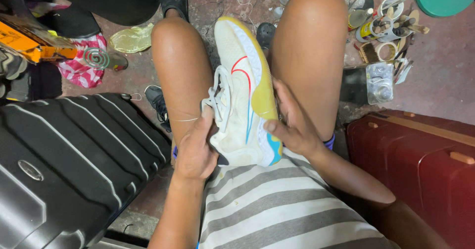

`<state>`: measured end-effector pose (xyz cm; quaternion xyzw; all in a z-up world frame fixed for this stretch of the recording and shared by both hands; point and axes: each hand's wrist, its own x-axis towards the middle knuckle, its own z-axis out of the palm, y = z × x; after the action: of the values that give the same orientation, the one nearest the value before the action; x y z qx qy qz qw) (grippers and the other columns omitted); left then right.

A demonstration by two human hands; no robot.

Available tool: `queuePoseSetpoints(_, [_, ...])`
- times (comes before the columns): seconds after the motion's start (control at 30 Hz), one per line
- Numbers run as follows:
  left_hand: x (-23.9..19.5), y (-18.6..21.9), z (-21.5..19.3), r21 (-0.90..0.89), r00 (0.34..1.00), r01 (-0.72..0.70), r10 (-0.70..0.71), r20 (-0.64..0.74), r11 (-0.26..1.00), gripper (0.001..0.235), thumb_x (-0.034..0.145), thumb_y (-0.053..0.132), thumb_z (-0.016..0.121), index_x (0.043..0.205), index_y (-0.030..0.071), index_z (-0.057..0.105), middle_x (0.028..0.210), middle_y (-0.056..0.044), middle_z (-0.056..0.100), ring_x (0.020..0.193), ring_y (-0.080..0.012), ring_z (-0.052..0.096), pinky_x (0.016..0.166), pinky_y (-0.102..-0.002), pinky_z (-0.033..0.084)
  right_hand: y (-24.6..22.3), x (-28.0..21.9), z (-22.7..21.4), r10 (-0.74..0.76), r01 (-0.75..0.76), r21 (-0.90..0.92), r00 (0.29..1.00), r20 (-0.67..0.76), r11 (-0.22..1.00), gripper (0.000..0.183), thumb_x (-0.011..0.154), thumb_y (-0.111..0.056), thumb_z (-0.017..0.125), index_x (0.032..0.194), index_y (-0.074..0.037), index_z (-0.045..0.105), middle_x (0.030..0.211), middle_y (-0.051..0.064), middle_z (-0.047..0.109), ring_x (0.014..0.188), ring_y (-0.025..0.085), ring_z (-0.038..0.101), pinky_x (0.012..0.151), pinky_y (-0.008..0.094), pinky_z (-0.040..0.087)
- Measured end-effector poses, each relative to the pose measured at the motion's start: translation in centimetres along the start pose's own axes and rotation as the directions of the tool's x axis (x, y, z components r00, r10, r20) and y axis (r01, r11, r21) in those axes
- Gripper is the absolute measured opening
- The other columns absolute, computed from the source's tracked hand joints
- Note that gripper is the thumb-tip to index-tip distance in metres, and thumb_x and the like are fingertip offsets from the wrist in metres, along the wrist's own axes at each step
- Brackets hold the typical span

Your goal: The person sits on the floor and sews the sole of a white sneaker using a needle and thread. They repeatedly push the needle through the shoe's edge and pull the thread tight to secure the sole.

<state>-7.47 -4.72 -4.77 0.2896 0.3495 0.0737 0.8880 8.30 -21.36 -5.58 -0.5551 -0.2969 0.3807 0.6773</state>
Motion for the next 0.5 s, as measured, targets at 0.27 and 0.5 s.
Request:
queuePoseSetpoints(0.27, [0.8, 3.4, 2.8, 0.692, 0.986, 0.136, -0.026, -0.167, 0.709, 0.053, 0.106, 0.04, 0.051, 0.088, -0.004, 0.076, 0.075, -0.02, 0.077, 0.048, -0.0147, 0.057, 0.044, -0.024, 0.044, 5.1, -1.5, -2.3, 0.382, -0.305, 0.565, 0.924, -0.019, 0.766, 0.063, 0.1, -0.033, 0.062, 0.147, 0.004, 0.045, 0.136, 0.014, 0.057, 0.126, 0.023, 0.054, 0.111, 0.04, 0.041])
queuePoseSetpoints(0.5, [1.2, 7.5, 7.1, 0.711, 0.96, -0.209, 0.28, 0.017, 0.672, 0.031, 0.107, 0.023, 0.053, 0.107, 0.001, 0.075, 0.112, -0.008, 0.076, 0.082, -0.01, 0.074, 0.056, -0.02, 0.048, 6.2, -0.2, -5.2, 0.621, -0.36, 0.883, 0.777, 0.104, 0.301, 0.054, 0.1, -0.03, 0.059, 0.143, 0.002, 0.049, 0.134, 0.017, 0.061, 0.122, 0.028, 0.06, 0.107, 0.044, 0.047])
